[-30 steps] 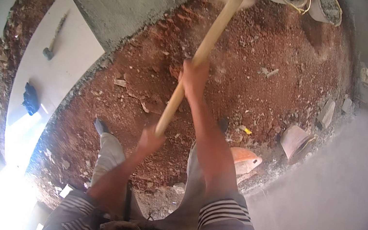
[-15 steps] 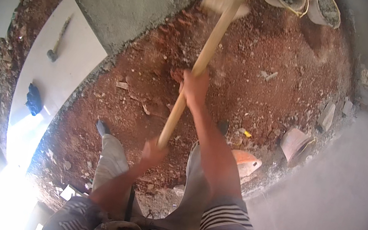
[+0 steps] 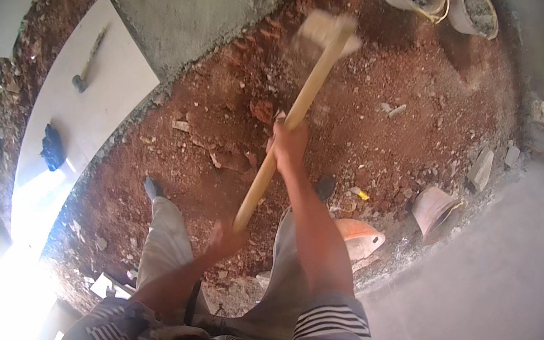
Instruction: The person walks through a construction area, then squats to spread and level wet cement on the floor using a trowel. They later stand and use a pickaxe to break up the ground nearby.
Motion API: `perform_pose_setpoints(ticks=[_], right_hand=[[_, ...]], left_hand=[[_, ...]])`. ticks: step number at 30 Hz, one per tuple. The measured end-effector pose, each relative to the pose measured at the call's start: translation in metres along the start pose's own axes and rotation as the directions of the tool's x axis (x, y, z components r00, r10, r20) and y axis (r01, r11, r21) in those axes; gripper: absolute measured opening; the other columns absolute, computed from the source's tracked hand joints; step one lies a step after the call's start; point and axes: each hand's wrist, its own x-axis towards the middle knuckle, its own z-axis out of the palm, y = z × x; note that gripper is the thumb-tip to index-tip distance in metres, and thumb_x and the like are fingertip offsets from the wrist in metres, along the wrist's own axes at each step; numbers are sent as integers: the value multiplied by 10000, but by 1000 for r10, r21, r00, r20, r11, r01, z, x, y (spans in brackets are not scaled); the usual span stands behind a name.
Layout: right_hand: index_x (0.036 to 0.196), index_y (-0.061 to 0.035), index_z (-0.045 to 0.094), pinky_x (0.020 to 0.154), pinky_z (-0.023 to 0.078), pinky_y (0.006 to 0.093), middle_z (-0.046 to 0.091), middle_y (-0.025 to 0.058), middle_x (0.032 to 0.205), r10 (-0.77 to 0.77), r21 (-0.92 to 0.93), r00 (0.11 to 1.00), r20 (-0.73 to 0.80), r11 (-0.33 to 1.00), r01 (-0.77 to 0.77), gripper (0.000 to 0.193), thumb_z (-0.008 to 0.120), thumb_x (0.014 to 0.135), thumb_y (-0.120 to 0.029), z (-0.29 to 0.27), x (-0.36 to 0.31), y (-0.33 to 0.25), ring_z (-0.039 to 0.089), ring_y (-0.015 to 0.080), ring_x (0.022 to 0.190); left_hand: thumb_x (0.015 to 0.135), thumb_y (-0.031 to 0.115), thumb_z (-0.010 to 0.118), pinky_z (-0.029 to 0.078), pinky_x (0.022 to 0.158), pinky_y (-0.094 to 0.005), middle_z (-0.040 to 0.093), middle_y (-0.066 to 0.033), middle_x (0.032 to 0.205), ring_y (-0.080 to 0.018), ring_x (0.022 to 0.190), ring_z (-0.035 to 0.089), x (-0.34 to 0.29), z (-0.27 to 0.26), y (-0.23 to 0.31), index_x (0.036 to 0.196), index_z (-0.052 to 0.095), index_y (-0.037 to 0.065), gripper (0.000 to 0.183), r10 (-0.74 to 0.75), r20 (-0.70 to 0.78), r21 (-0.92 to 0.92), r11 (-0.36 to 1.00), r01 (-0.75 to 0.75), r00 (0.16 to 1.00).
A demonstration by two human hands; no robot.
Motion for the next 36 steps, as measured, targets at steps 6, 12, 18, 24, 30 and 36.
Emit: perform_pose_setpoints(ticks=[6, 12, 18, 24, 30, 36], right_hand=[[993, 40, 477, 368, 476, 314, 539, 90, 686, -136, -93, 991, 7, 986, 136, 181, 596, 866, -11, 21, 103, -39, 571, 152, 495], [1206, 35, 438, 477, 511, 366, 536, 87, 701, 171, -239, 983, 62, 959, -152, 363, 613, 917, -95, 20, 43, 20, 549, 174, 509], [1095, -19, 443, 415, 472, 419, 508, 100, 633, 379, -204, 923, 60, 910, -361, 262, 608, 902, -79, 13, -116, 99, 548, 233, 455], [1099, -45, 399, 409, 454, 367, 487, 78, 658, 120, 53, 990, 73, 991, -124, 297, 602, 881, -43, 22, -83, 78, 524, 197, 464], [1099, 58, 508, 441, 469, 368, 522, 85, 638, 34, -41, 998, -45, 999, -35, 273, 645, 907, -79, 48, 44, 12, 554, 182, 509], [1254, 30, 421, 436, 469, 386, 563, 113, 761, 208, -148, 978, -3, 967, -206, 414, 637, 918, -77, 29, -65, 91, 562, 193, 522]], left_hand=[[790, 191, 699, 527, 643, -440, 656, -240, 823, -320, 751, 677, 110, -2, 28, 1142, 591, -42, 436, -35, 30, -250, 967, 41, 999], [807, 195, 654, 510, 612, -432, 638, -214, 782, -306, 701, 655, -2, 6, 25, 1069, 580, -70, 379, -323, 175, -261, 896, 360, 930], [778, 252, 702, 528, 771, -476, 662, -242, 880, -370, 871, 669, -151, -22, -18, 1114, 596, -26, 449, -401, 156, -63, 908, 415, 902], [781, 271, 694, 528, 784, -520, 661, -288, 952, -457, 897, 651, -107, -22, -48, 1145, 592, 0, 465, -197, 55, 192, 964, 183, 979], [776, 193, 668, 508, 621, -440, 648, -224, 748, -331, 662, 661, 37, -41, -7, 986, 601, -41, 322, -89, 7, -200, 976, 89, 996], [768, 169, 702, 487, 603, -444, 633, -195, 722, -314, 640, 628, -95, -14, -45, 943, 602, -47, 296, -225, 111, -45, 972, 231, 968]])
